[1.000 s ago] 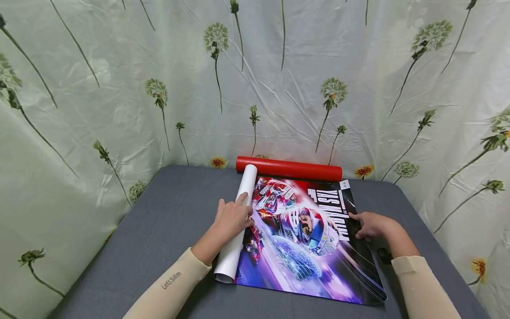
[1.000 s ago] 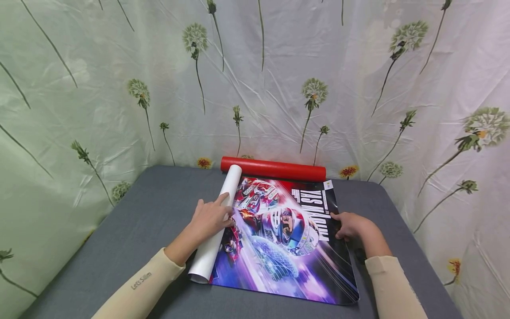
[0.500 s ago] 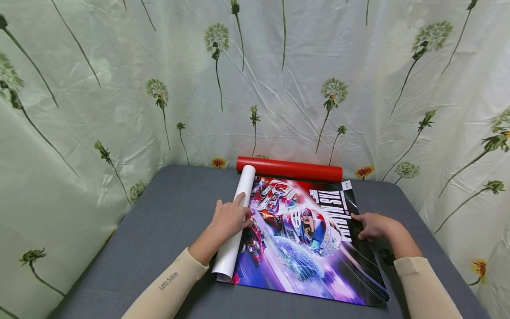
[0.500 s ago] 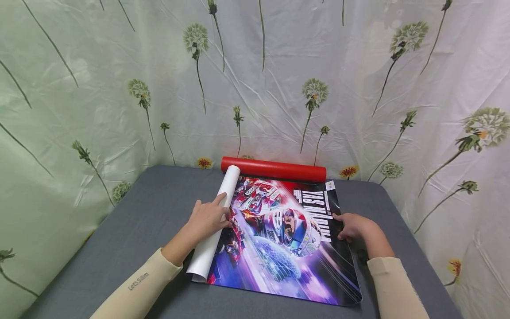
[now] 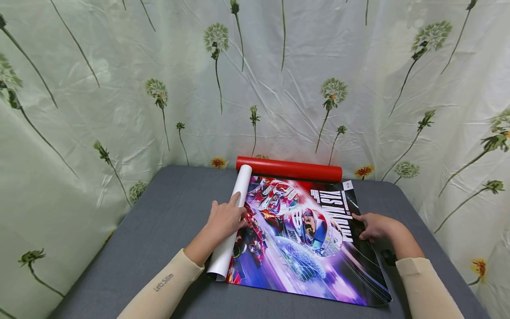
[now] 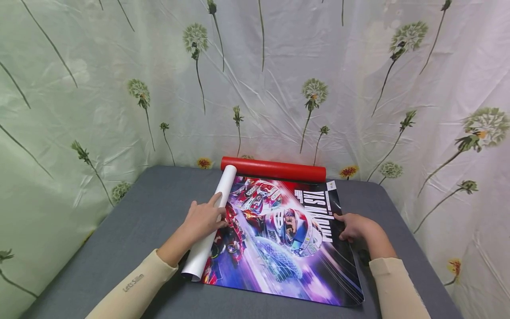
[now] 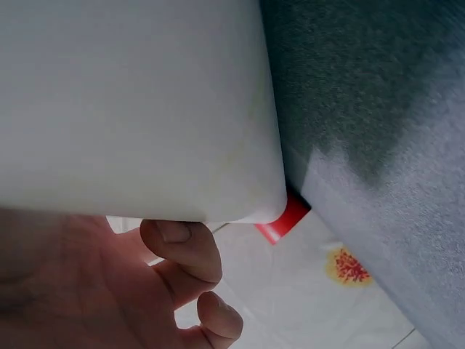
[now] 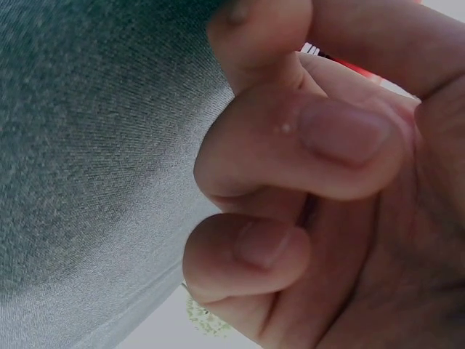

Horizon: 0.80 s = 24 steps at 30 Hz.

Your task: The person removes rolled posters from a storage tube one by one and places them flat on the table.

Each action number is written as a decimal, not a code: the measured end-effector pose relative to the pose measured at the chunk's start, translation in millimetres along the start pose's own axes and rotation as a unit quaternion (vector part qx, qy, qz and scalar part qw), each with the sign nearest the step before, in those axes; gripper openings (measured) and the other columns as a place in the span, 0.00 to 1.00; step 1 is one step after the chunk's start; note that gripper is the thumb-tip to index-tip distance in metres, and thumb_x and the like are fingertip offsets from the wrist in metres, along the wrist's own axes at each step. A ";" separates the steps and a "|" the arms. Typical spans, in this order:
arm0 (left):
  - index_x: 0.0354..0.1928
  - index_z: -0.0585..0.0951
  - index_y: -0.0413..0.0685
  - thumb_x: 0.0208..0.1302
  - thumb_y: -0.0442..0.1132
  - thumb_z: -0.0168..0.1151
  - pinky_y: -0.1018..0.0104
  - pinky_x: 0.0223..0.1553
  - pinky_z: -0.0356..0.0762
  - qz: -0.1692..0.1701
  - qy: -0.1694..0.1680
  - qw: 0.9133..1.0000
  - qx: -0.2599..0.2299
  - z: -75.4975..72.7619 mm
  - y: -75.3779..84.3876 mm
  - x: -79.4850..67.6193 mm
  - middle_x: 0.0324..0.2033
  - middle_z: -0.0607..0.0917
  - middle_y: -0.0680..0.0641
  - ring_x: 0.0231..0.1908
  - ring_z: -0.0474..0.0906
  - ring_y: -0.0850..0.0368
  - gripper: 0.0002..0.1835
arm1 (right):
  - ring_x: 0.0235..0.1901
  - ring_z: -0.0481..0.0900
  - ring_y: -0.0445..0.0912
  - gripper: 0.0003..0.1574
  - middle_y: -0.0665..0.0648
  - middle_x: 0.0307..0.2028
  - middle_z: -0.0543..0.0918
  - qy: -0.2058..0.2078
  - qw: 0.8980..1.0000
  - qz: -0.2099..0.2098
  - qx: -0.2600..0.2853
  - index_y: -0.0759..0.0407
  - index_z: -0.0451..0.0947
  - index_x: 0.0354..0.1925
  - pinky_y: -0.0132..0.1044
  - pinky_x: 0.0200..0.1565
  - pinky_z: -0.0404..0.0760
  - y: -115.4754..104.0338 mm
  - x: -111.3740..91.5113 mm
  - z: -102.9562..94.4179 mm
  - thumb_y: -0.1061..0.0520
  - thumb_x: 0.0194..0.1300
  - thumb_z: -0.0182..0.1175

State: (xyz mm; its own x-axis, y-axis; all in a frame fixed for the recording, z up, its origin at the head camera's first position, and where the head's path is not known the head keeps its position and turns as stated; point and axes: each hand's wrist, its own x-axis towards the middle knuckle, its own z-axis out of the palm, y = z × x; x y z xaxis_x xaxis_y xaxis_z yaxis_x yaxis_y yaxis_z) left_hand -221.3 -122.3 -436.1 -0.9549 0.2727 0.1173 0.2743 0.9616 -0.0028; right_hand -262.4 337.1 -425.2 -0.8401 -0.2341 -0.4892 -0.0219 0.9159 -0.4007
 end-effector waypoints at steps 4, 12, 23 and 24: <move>0.38 0.91 0.63 0.66 0.50 0.75 0.50 0.40 0.66 -0.004 -0.001 1.000 0.004 0.3 -3.4 -0.2 0.77 0.72 0.42 0.25 0.76 0.50 0.04 | 0.20 0.76 0.43 0.54 0.84 0.54 0.74 0.002 1.000 -0.004 0.003 0.73 0.53 0.79 0.36 0.30 0.75 0.6 -0.5 0.8 0.67 0.64 0.70; 0.43 0.92 0.62 0.68 0.46 0.71 0.49 0.39 0.66 -0.016 0.004 1.000 0.002 3.9 -12.2 -1.9 0.77 0.72 0.40 0.25 0.77 0.49 0.05 | 0.20 0.75 0.43 0.54 0.87 0.57 0.70 0.006 1.000 -0.013 0.004 0.73 0.53 0.79 0.36 0.31 0.76 2.1 -1.6 3.1 0.68 0.63 0.69; 0.47 0.91 0.64 0.67 0.46 0.73 0.48 0.39 0.67 -0.016 -0.004 1.000 0.006 4.1 -19.8 -2.2 0.77 0.71 0.39 0.26 0.80 0.48 0.08 | 0.20 0.76 0.43 0.54 0.87 0.57 0.70 0.005 1.000 -0.002 0.005 0.72 0.53 0.80 0.35 0.28 0.73 5.8 -4.7 1.0 0.67 0.65 0.70; 0.47 0.91 0.64 0.68 0.46 0.72 0.48 0.39 0.67 -0.018 -0.004 1.000 0.009 4.1 -21.0 -2.1 0.77 0.71 0.39 0.26 0.80 0.48 0.08 | 0.20 0.77 0.43 0.54 0.87 0.57 0.70 0.004 1.000 0.000 0.006 0.72 0.53 0.80 0.35 0.28 0.73 6.0 -4.9 0.9 0.67 0.64 0.70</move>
State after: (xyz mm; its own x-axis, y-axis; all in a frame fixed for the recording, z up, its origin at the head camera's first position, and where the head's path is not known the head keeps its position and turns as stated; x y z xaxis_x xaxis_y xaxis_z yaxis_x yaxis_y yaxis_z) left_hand -225.5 -143.0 -440.4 -0.9651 0.2378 0.1098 0.2375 0.9713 -0.0159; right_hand -257.9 343.5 -426.0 -0.8448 -0.2318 -0.4823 -0.0165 0.9121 -0.4096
